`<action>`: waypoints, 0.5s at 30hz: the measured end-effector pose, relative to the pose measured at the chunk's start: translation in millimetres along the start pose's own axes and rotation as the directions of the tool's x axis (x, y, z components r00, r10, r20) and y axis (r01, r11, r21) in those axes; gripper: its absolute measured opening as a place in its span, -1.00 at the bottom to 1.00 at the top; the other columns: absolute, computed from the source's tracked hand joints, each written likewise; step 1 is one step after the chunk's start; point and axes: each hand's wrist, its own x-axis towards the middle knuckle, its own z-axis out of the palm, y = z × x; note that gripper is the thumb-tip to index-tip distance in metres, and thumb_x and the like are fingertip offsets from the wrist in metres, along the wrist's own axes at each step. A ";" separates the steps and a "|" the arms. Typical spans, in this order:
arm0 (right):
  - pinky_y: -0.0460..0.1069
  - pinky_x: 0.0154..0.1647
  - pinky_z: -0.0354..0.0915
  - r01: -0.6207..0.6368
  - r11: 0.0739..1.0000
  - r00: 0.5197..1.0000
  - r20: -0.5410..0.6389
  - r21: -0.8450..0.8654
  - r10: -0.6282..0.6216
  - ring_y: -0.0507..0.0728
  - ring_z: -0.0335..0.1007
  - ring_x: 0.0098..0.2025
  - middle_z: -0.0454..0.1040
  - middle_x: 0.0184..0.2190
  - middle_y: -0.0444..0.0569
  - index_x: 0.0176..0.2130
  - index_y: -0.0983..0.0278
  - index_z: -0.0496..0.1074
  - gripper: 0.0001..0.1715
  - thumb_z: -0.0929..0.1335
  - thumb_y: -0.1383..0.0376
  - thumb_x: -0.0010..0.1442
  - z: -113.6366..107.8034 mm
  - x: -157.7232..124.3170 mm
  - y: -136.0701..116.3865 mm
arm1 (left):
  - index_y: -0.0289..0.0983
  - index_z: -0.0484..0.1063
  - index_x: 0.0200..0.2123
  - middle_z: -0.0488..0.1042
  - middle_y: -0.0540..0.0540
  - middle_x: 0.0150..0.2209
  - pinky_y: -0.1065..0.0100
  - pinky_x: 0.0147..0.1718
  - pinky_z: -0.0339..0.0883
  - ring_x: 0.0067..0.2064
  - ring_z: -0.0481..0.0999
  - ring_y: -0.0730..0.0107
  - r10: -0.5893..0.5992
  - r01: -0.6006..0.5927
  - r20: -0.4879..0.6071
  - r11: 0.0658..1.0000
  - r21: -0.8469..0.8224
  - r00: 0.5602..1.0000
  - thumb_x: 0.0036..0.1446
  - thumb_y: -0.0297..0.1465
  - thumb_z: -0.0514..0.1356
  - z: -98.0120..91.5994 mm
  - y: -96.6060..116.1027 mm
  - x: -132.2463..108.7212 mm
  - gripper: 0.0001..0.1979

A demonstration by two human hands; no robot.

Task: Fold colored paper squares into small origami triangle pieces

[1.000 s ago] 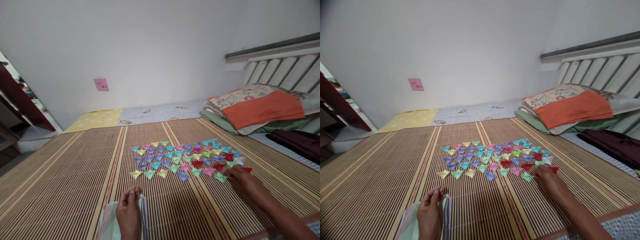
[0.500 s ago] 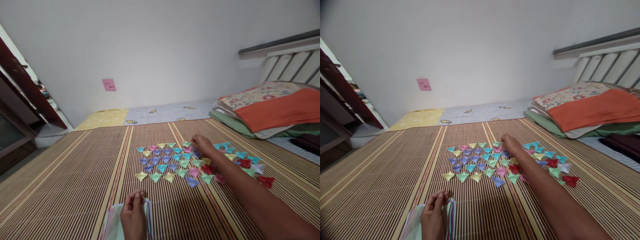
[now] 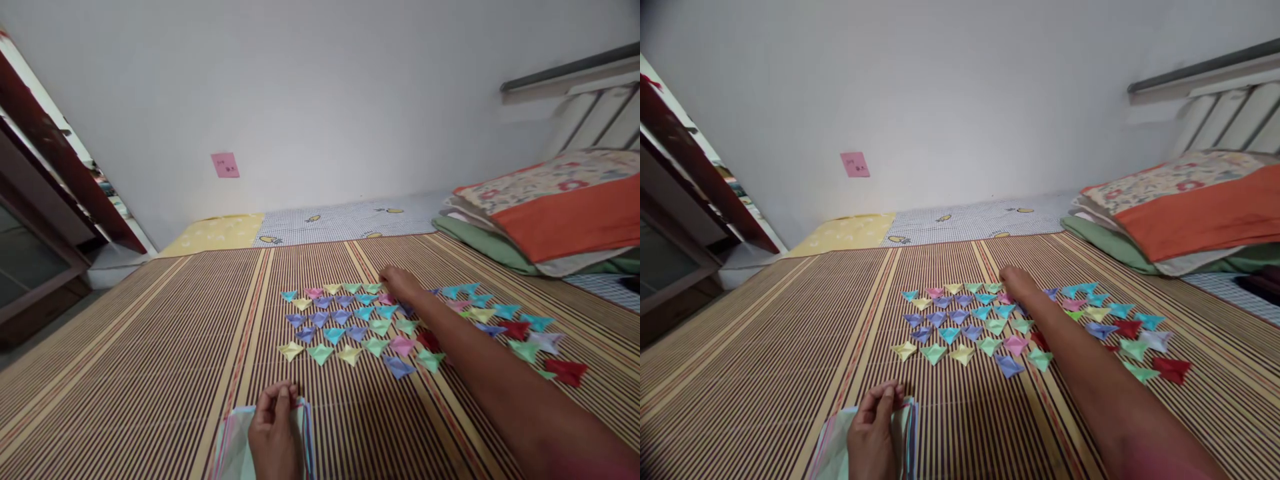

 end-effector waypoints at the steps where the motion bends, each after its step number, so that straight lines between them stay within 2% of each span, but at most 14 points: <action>1: 0.18 -0.01 0.49 -0.001 1.000 1.000 -0.027 0.014 0.002 0.20 0.52 -0.02 0.51 0.06 0.06 0.10 0.29 0.45 -0.64 0.40 0.18 0.39 -2.4 -1.8 -0.1 | -0.31 0.57 -0.32 0.65 -0.16 -0.33 0.25 -0.21 0.47 -0.24 0.62 0.16 0.005 -0.005 0.002 1.000 0.005 1.000 -0.25 -0.09 0.47 -0.4 -0.3 0.1 -0.53; 4: 0.16 0.03 0.45 -0.012 0.997 0.988 -0.154 0.072 0.023 0.19 0.52 -0.02 0.54 0.01 0.08 0.00 0.32 0.50 -0.76 0.36 0.26 0.41 -16.3 -19.1 7.7 | -0.31 0.58 -0.31 0.66 -0.18 -0.32 0.23 -0.19 0.48 -0.22 0.63 0.14 0.012 -0.012 0.004 1.000 0.021 1.000 -0.22 -0.08 0.46 -1.3 -0.7 0.2 -0.53; 6: 0.12 0.06 0.40 -0.021 0.992 0.964 -0.261 0.126 0.053 0.22 0.52 0.00 0.56 0.00 0.16 -0.06 0.33 0.53 -0.75 0.28 0.36 0.40 -29.6 -44.1 22.6 | -0.30 0.58 -0.31 0.66 -0.18 -0.31 0.21 -0.19 0.49 -0.21 0.63 0.11 0.017 -0.017 0.001 0.999 0.036 1.000 -0.21 -0.08 0.45 -1.0 0.2 -0.3 -0.53; 10: 0.13 -0.04 0.42 -0.064 0.968 0.900 -0.405 0.243 0.162 0.30 0.57 -0.10 0.63 -0.15 0.13 -0.17 0.26 0.54 -0.72 0.26 0.23 0.30 -55.0 -125.8 71.9 | -0.29 0.57 -0.32 0.66 -0.17 -0.33 0.20 -0.23 0.51 -0.23 0.65 0.09 0.037 -0.037 -0.006 0.999 0.032 0.999 -0.21 -0.11 0.45 1.0 3.4 -1.4 -0.57; 12: 0.16 -0.17 0.44 -0.118 0.949 0.869 -0.432 0.291 0.241 0.35 0.60 -0.20 0.65 -0.22 0.15 -0.22 0.19 0.53 -0.70 0.27 0.13 0.25 -62.1 -173.6 98.2 | -0.29 0.57 -0.33 0.65 -0.15 -0.34 0.20 -0.24 0.51 -0.24 0.65 0.11 0.052 -0.052 -0.003 0.998 0.032 0.999 -0.20 -0.12 0.43 1.4 4.2 -0.8 -0.59; 15: 0.20 -0.39 0.42 -0.201 0.916 0.831 -0.435 0.346 0.347 0.41 0.59 -0.40 0.64 -0.44 0.10 -0.36 0.08 0.51 -0.74 0.29 0.05 0.16 -60.7 -234.9 128.5 | -0.29 0.58 -0.32 0.65 -0.14 -0.34 0.20 -0.23 0.51 -0.24 0.64 0.11 0.084 -0.084 0.002 0.995 0.062 0.996 -0.17 -0.14 0.42 0.8 3.2 1.9 -0.61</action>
